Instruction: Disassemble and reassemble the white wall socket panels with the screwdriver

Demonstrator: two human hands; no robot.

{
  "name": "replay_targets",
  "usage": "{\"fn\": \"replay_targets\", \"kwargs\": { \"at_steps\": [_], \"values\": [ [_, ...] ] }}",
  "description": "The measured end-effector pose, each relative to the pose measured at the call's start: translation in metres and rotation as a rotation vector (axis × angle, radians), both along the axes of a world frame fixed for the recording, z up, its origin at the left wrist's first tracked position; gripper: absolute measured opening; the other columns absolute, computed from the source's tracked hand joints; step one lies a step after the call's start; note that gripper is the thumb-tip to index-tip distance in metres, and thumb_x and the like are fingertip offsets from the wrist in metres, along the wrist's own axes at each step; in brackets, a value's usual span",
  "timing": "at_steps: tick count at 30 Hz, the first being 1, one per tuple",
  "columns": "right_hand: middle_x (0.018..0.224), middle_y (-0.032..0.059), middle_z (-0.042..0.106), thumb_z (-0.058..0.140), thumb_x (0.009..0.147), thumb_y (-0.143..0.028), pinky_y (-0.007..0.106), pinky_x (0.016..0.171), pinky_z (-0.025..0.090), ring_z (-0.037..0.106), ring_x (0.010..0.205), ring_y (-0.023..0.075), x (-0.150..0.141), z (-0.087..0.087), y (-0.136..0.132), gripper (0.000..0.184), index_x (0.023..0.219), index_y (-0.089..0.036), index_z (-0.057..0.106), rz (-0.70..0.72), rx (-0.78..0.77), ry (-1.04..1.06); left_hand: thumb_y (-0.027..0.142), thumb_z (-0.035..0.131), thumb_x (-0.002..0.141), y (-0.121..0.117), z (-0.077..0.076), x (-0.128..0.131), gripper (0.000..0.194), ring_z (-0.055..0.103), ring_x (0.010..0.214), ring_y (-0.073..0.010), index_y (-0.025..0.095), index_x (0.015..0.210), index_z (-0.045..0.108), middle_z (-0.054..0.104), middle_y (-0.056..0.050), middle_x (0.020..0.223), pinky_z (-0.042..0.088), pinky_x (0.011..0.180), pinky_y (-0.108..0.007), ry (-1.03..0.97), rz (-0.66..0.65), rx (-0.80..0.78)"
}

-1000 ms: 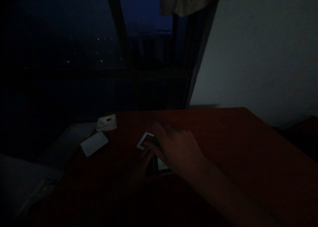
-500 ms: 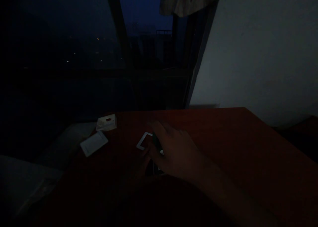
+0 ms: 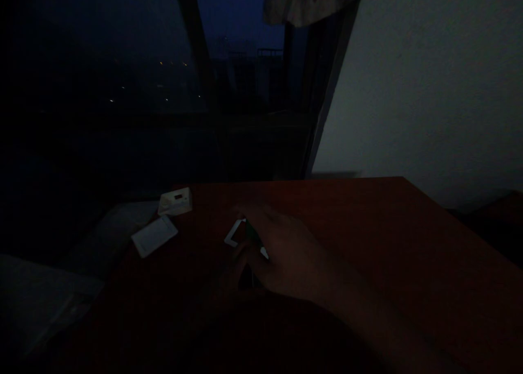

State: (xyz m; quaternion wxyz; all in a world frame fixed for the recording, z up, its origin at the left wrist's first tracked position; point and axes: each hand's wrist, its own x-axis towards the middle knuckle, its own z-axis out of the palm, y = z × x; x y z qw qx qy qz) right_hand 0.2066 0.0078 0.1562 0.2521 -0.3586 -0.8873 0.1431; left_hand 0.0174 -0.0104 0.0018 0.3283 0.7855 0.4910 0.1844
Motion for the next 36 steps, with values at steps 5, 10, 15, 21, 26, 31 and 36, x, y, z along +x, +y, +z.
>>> {"fn": "replay_targets", "kwargs": {
  "at_steps": [5,10,15,21,26,31,36],
  "values": [
    [0.109,0.0085,0.067,0.051,0.089,-0.033,0.033,0.066,0.051,0.067,0.082,0.0218,-0.007,0.001,0.003,0.036,0.124,-0.022,0.050,-0.169,0.084,-0.174,0.055,0.068,0.075,0.000,0.002,-0.001,0.093,0.025,0.138,-0.0357,0.025,0.148,0.019,0.018,-0.012,0.155,0.032,0.108,-0.052,0.029,0.000,0.013],
    [0.126,0.0102,0.059,0.052,0.085,-0.022,0.035,0.081,0.052,0.063,0.101,0.0220,-0.004,0.000,0.003,0.049,0.133,-0.021,0.041,-0.092,0.046,-0.067,0.051,0.070,0.076,0.000,0.000,0.001,0.091,0.031,0.135,-0.0339,0.025,0.148,0.019,0.026,-0.011,0.152,0.035,0.107,-0.049,0.016,0.024,0.042],
    [0.124,0.0083,0.061,0.050,0.087,-0.018,0.033,0.082,0.052,0.062,0.103,0.0198,-0.001,-0.002,0.001,0.047,0.134,-0.023,0.043,-0.042,0.031,-0.037,0.052,0.069,0.076,0.001,-0.002,0.000,0.092,0.032,0.135,-0.0334,0.026,0.148,0.018,0.023,-0.011,0.153,0.038,0.105,-0.048,0.010,0.001,0.014],
    [0.116,0.0098,0.064,0.049,0.091,-0.034,0.035,0.070,0.053,0.066,0.089,0.0226,-0.004,-0.003,0.003,0.039,0.128,-0.022,0.049,-0.169,0.101,-0.164,0.054,0.070,0.074,0.001,-0.004,-0.001,0.098,0.021,0.140,-0.0342,0.024,0.149,0.015,0.017,-0.013,0.156,0.030,0.109,-0.050,0.047,0.004,0.002],
    [0.135,0.0114,0.052,0.047,0.085,-0.017,0.037,0.086,0.051,0.056,0.115,0.0231,-0.001,-0.003,0.001,0.054,0.138,-0.020,0.037,-0.030,0.032,-0.033,0.053,0.068,0.076,0.001,0.000,0.000,0.091,0.029,0.137,-0.0339,0.025,0.148,0.020,0.023,-0.013,0.154,0.034,0.107,-0.050,0.025,-0.007,0.015],
    [0.118,0.0117,0.063,0.046,0.093,-0.035,0.034,0.068,0.052,0.065,0.085,0.0213,-0.003,-0.008,0.003,0.036,0.126,-0.020,0.049,-0.159,0.116,-0.141,0.052,0.071,0.074,0.000,0.005,0.001,0.095,0.025,0.139,-0.0345,0.026,0.149,0.017,0.021,-0.012,0.155,0.031,0.108,-0.051,0.038,0.016,-0.004],
    [0.122,0.0120,0.060,0.046,0.091,-0.031,0.037,0.076,0.053,0.064,0.096,0.0234,-0.002,-0.005,0.002,0.042,0.132,-0.018,0.043,-0.150,0.075,-0.129,0.050,0.070,0.075,0.001,0.006,0.000,0.095,0.026,0.138,-0.0341,0.027,0.149,0.016,0.020,-0.011,0.155,0.032,0.108,-0.051,0.010,0.000,-0.013]
  ]
}}
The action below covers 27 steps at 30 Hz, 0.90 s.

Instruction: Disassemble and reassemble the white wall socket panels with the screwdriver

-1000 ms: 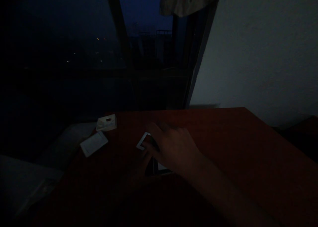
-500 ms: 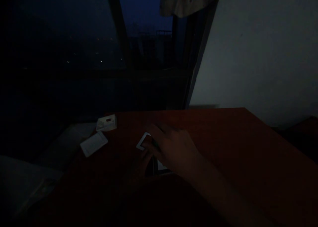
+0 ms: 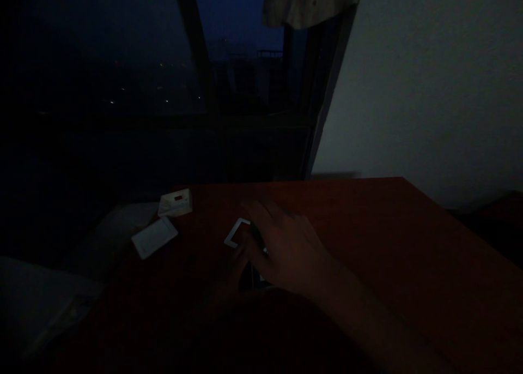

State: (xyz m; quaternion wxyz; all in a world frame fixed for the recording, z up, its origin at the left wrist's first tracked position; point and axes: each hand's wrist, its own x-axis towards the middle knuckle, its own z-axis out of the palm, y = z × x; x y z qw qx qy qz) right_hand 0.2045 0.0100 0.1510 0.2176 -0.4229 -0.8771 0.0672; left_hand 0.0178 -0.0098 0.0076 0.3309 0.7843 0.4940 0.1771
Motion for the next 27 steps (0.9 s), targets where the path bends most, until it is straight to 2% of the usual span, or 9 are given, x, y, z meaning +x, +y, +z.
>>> {"fn": "replay_targets", "kwargs": {
  "at_steps": [3,8,11,14,16,18,21,25,27],
  "values": [
    [0.132,0.0111,0.055,0.045,0.090,-0.023,0.037,0.085,0.051,0.059,0.109,0.0227,0.0002,0.0011,-0.0011,0.047,0.136,-0.020,0.037,0.056,-0.015,0.049,0.050,0.071,0.074,0.0005,-0.0015,-0.0003,0.094,0.030,0.136,-0.0337,0.027,0.148,0.018,0.023,-0.011,0.154,0.034,0.107,-0.050,0.004,0.000,0.017],
    [0.112,0.0109,0.066,0.045,0.093,-0.041,0.035,0.070,0.053,0.066,0.088,0.0240,-0.0009,-0.0021,0.0018,0.038,0.126,-0.021,0.050,-0.089,0.044,-0.045,0.050,0.072,0.074,0.0005,-0.0040,-0.0002,0.098,0.024,0.139,-0.0345,0.026,0.149,0.015,0.018,-0.012,0.155,0.032,0.108,-0.051,0.032,0.007,0.001],
    [0.123,0.0123,0.060,0.045,0.093,-0.033,0.037,0.078,0.053,0.063,0.100,0.0243,0.0009,-0.0036,0.0026,0.041,0.131,-0.020,0.045,-0.003,0.029,0.031,0.050,0.071,0.075,0.0003,-0.0068,-0.0006,0.099,0.026,0.138,-0.0338,0.028,0.150,0.010,0.016,-0.011,0.156,0.033,0.107,-0.050,0.010,0.003,0.007],
    [0.136,0.0116,0.050,0.044,0.090,-0.021,0.037,0.088,0.050,0.055,0.116,0.0223,0.0023,-0.0043,0.0022,0.050,0.139,-0.020,0.035,0.110,-0.013,0.123,0.052,0.068,0.077,0.0004,-0.0087,-0.0011,0.094,0.027,0.138,-0.0334,0.028,0.149,0.013,0.019,-0.010,0.155,0.032,0.108,-0.050,-0.002,-0.002,0.034],
    [0.132,0.0101,0.054,0.044,0.091,-0.023,0.035,0.084,0.051,0.058,0.111,0.0214,0.0016,-0.0047,0.0024,0.045,0.136,-0.021,0.039,0.103,-0.007,0.117,0.052,0.069,0.076,0.0005,-0.0083,-0.0012,0.094,0.027,0.138,-0.0337,0.028,0.149,0.014,0.019,-0.010,0.155,0.033,0.108,-0.050,0.011,0.004,0.024],
    [0.121,0.0095,0.061,0.046,0.092,-0.032,0.034,0.074,0.053,0.063,0.099,0.0226,0.0000,-0.0046,0.0029,0.037,0.128,-0.022,0.048,0.040,0.034,0.050,0.053,0.071,0.074,0.0006,-0.0072,-0.0010,0.097,0.026,0.138,-0.0341,0.027,0.149,0.015,0.019,-0.010,0.155,0.033,0.108,-0.050,0.029,0.001,0.010],
    [0.108,0.0098,0.066,0.047,0.091,-0.042,0.034,0.065,0.051,0.066,0.085,0.0236,-0.0015,-0.0027,0.0030,0.037,0.120,-0.020,0.053,-0.042,0.057,-0.035,0.052,0.072,0.073,0.0008,-0.0070,-0.0010,0.097,0.025,0.138,-0.0341,0.026,0.149,0.016,0.019,-0.011,0.155,0.031,0.109,-0.050,0.041,0.003,0.015],
    [0.122,0.0106,0.061,0.047,0.089,-0.026,0.033,0.076,0.051,0.063,0.099,0.0215,0.0002,0.0008,0.0011,0.043,0.131,-0.019,0.042,0.038,-0.010,0.061,0.052,0.070,0.075,0.0007,-0.0083,-0.0015,0.097,0.028,0.137,-0.0332,0.027,0.150,0.013,0.018,-0.011,0.155,0.035,0.107,-0.048,0.004,-0.002,0.024],
    [0.124,0.0095,0.060,0.047,0.087,-0.021,0.032,0.078,0.050,0.063,0.100,0.0198,0.0010,0.0013,0.0007,0.047,0.133,-0.020,0.040,0.062,-0.014,0.076,0.051,0.069,0.076,0.0004,-0.0072,-0.0014,0.096,0.028,0.137,-0.0335,0.027,0.149,0.013,0.018,-0.011,0.155,0.035,0.107,-0.049,0.000,-0.003,0.027]
  ]
}}
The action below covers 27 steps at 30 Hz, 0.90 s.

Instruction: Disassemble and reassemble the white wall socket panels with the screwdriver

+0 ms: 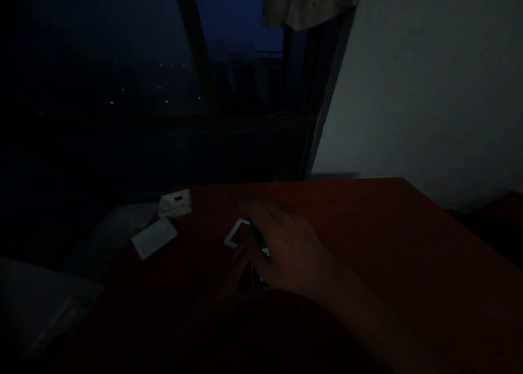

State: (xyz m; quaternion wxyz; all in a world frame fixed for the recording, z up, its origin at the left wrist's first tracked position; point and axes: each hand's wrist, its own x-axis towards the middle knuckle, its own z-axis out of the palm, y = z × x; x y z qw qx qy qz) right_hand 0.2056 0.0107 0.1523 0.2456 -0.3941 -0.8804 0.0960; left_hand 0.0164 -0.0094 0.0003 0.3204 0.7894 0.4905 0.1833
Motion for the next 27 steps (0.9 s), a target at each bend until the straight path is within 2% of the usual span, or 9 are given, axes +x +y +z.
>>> {"fn": "replay_targets", "kwargs": {
  "at_steps": [4,6,8,12,14,18,23,25,27],
  "values": [
    [0.105,0.0092,0.069,0.047,0.091,-0.037,0.029,0.062,0.048,0.066,0.081,0.0212,-0.0003,-0.0003,0.0017,0.037,0.124,-0.021,0.049,-0.122,0.077,-0.149,0.050,0.071,0.075,-0.0003,0.0042,0.0007,0.097,0.025,0.138,-0.0353,0.028,0.149,0.013,0.019,-0.011,0.155,0.031,0.108,-0.053,0.009,0.003,-0.022],
    [0.099,0.0104,0.070,0.046,0.091,-0.046,0.029,0.058,0.047,0.066,0.076,0.0225,0.0002,-0.0001,0.0024,0.040,0.120,-0.020,0.052,-0.184,0.104,-0.202,0.050,0.072,0.074,0.0000,0.0055,0.0009,0.097,0.025,0.138,-0.0358,0.030,0.149,0.013,0.019,-0.010,0.155,0.031,0.108,-0.054,0.004,0.000,-0.021],
    [0.104,0.0120,0.069,0.045,0.092,-0.042,0.031,0.061,0.049,0.066,0.080,0.0231,0.0016,0.0001,0.0022,0.040,0.123,-0.018,0.049,-0.161,0.079,-0.166,0.051,0.072,0.074,0.0003,0.0059,0.0010,0.097,0.027,0.138,-0.0358,0.030,0.149,0.014,0.018,-0.010,0.156,0.032,0.107,-0.054,0.010,0.000,-0.030],
    [0.123,0.0125,0.061,0.044,0.088,-0.023,0.036,0.079,0.052,0.063,0.102,0.0231,0.0035,-0.0020,0.0015,0.046,0.134,-0.018,0.040,-0.031,0.031,-0.022,0.052,0.072,0.073,0.0005,0.0065,0.0013,0.096,0.028,0.137,-0.0351,0.026,0.148,0.018,0.018,-0.011,0.155,0.033,0.108,-0.051,0.039,0.008,-0.052],
    [0.122,0.0116,0.062,0.045,0.091,-0.027,0.036,0.078,0.053,0.064,0.102,0.0230,0.0025,-0.0042,0.0023,0.043,0.133,-0.020,0.042,-0.046,0.047,-0.028,0.051,0.071,0.074,0.0005,0.0064,0.0015,0.094,0.025,0.139,-0.0351,0.025,0.148,0.019,0.019,-0.012,0.155,0.030,0.109,-0.052,0.056,0.014,-0.056],
    [0.109,0.0110,0.068,0.047,0.092,-0.043,0.036,0.068,0.055,0.068,0.085,0.0238,-0.0001,-0.0049,0.0033,0.043,0.127,-0.020,0.049,-0.130,0.089,-0.119,0.050,0.071,0.074,0.0002,0.0035,0.0008,0.095,0.025,0.139,-0.0349,0.027,0.149,0.017,0.018,-0.011,0.156,0.031,0.109,-0.053,0.036,0.011,-0.032],
    [0.136,0.0115,0.053,0.043,0.091,-0.024,0.037,0.089,0.050,0.056,0.117,0.0222,0.0004,-0.0014,0.0008,0.050,0.139,-0.018,0.035,0.011,0.015,0.010,0.052,0.071,0.074,0.0002,-0.0018,-0.0006,0.097,0.026,0.138,-0.0351,0.028,0.149,0.013,0.016,-0.010,0.156,0.034,0.107,-0.051,0.017,0.007,-0.009],
    [0.134,0.0101,0.056,0.045,0.091,-0.026,0.035,0.088,0.051,0.059,0.113,0.0212,-0.0004,-0.0011,0.0008,0.049,0.138,-0.019,0.036,-0.009,0.008,0.009,0.053,0.070,0.074,0.0005,-0.0027,-0.0008,0.098,0.025,0.139,-0.0356,0.028,0.150,0.013,0.016,-0.011,0.156,0.033,0.108,-0.051,0.019,0.004,-0.005],
    [0.122,0.0093,0.064,0.046,0.093,-0.034,0.035,0.078,0.054,0.066,0.098,0.0224,-0.0016,-0.0011,0.0015,0.043,0.134,-0.021,0.042,-0.096,0.038,-0.067,0.054,0.070,0.074,0.0010,-0.0024,-0.0005,0.099,0.023,0.139,-0.0358,0.028,0.150,0.012,0.016,-0.011,0.156,0.032,0.108,-0.052,0.029,-0.003,-0.020]
  ]
}}
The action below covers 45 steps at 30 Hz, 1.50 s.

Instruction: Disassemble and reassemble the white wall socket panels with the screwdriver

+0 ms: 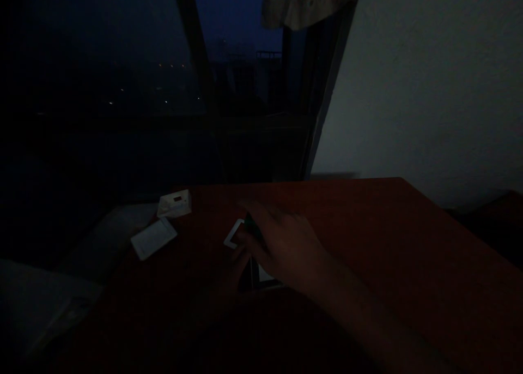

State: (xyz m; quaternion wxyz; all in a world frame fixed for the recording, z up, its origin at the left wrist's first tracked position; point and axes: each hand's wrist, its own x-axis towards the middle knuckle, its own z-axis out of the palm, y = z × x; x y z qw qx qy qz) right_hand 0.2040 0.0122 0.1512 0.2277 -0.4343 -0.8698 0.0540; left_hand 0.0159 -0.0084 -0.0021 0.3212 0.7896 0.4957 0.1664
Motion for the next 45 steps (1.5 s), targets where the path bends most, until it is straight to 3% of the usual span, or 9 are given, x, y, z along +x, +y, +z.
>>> {"fn": "replay_targets", "kwargs": {
  "at_steps": [3,9,15,21,28,31,35,41,45],
  "values": [
    [0.103,0.0105,0.070,0.044,0.092,-0.042,0.036,0.065,0.054,0.069,0.081,0.0252,0.000,0.001,0.000,0.042,0.128,-0.019,0.049,-0.124,0.053,-0.126,0.052,0.071,0.074,0.000,0.003,0.001,0.099,0.022,0.140,-0.0353,0.027,0.150,0.013,0.015,-0.012,0.156,0.030,0.109,-0.053,0.008,0.000,-0.016],
    [0.128,0.0143,0.059,0.039,0.093,-0.027,0.035,0.081,0.052,0.062,0.106,0.0224,0.004,0.000,-0.001,0.050,0.141,-0.015,0.033,0.052,-0.013,0.031,0.052,0.069,0.075,0.000,0.008,0.001,0.094,0.028,0.137,-0.0347,0.028,0.149,0.016,0.020,-0.010,0.155,0.034,0.107,-0.052,0.010,0.007,-0.019],
    [0.093,0.0105,0.071,0.039,0.094,-0.042,0.033,0.056,0.049,0.068,0.070,0.0241,0.002,0.002,0.002,0.043,0.129,-0.017,0.047,-0.139,0.039,-0.152,0.050,0.072,0.074,0.001,0.005,0.001,0.096,0.024,0.139,-0.0349,0.028,0.149,0.015,0.015,-0.010,0.156,0.031,0.108,-0.052,0.008,-0.005,-0.011],
    [0.115,0.0108,0.066,0.042,0.092,-0.027,0.030,0.073,0.052,0.066,0.091,0.0197,0.004,0.001,-0.001,0.047,0.138,-0.018,0.035,0.043,-0.031,0.035,0.050,0.070,0.075,-0.001,0.005,0.001,0.097,0.027,0.137,-0.0349,0.029,0.150,0.012,0.016,-0.010,0.156,0.034,0.107,-0.051,0.011,0.007,-0.013],
    [0.097,0.0103,0.071,0.043,0.093,-0.042,0.033,0.058,0.051,0.068,0.074,0.0241,0.001,0.001,0.001,0.046,0.133,-0.019,0.043,-0.117,0.014,-0.127,0.053,0.070,0.075,0.000,0.007,0.001,0.097,0.028,0.137,-0.0350,0.029,0.150,0.012,0.018,-0.011,0.155,0.034,0.107,-0.051,-0.015,-0.013,-0.001],
    [0.107,0.0115,0.068,0.044,0.091,-0.029,0.033,0.066,0.053,0.068,0.084,0.0221,0.004,0.002,-0.001,0.053,0.141,-0.017,0.033,-0.001,-0.052,-0.011,0.054,0.068,0.076,0.001,0.005,0.001,0.095,0.029,0.136,-0.0354,0.027,0.149,0.014,0.020,-0.012,0.154,0.034,0.106,-0.051,-0.010,-0.015,0.006],
    [0.126,0.0085,0.061,0.048,0.088,-0.021,0.031,0.082,0.052,0.064,0.101,0.0186,0.005,0.000,-0.004,0.054,0.140,-0.023,0.034,0.115,-0.073,0.102,0.051,0.068,0.077,-0.001,0.003,0.001,0.093,0.026,0.138,-0.0343,0.028,0.149,0.013,0.020,-0.011,0.155,0.033,0.108,-0.051,-0.030,0.001,0.004],
    [0.108,0.0106,0.069,0.046,0.092,-0.048,0.031,0.058,0.051,0.069,0.074,0.0218,-0.004,0.000,-0.003,0.050,0.134,-0.023,0.045,-0.094,0.070,-0.160,0.048,0.072,0.074,-0.002,0.008,0.002,0.097,0.025,0.139,-0.0348,0.030,0.149,0.013,0.018,-0.009,0.156,0.032,0.107,-0.050,-0.008,0.009,-0.013],
    [0.115,0.0125,0.066,0.042,0.094,-0.037,0.035,0.068,0.053,0.067,0.090,0.0246,-0.005,0.008,-0.006,0.047,0.137,-0.019,0.041,-0.076,-0.005,-0.127,0.050,0.071,0.074,-0.001,0.007,0.001,0.098,0.028,0.137,-0.0337,0.030,0.149,0.012,0.019,-0.009,0.155,0.033,0.107,-0.049,-0.022,0.001,0.013]
  ]
}}
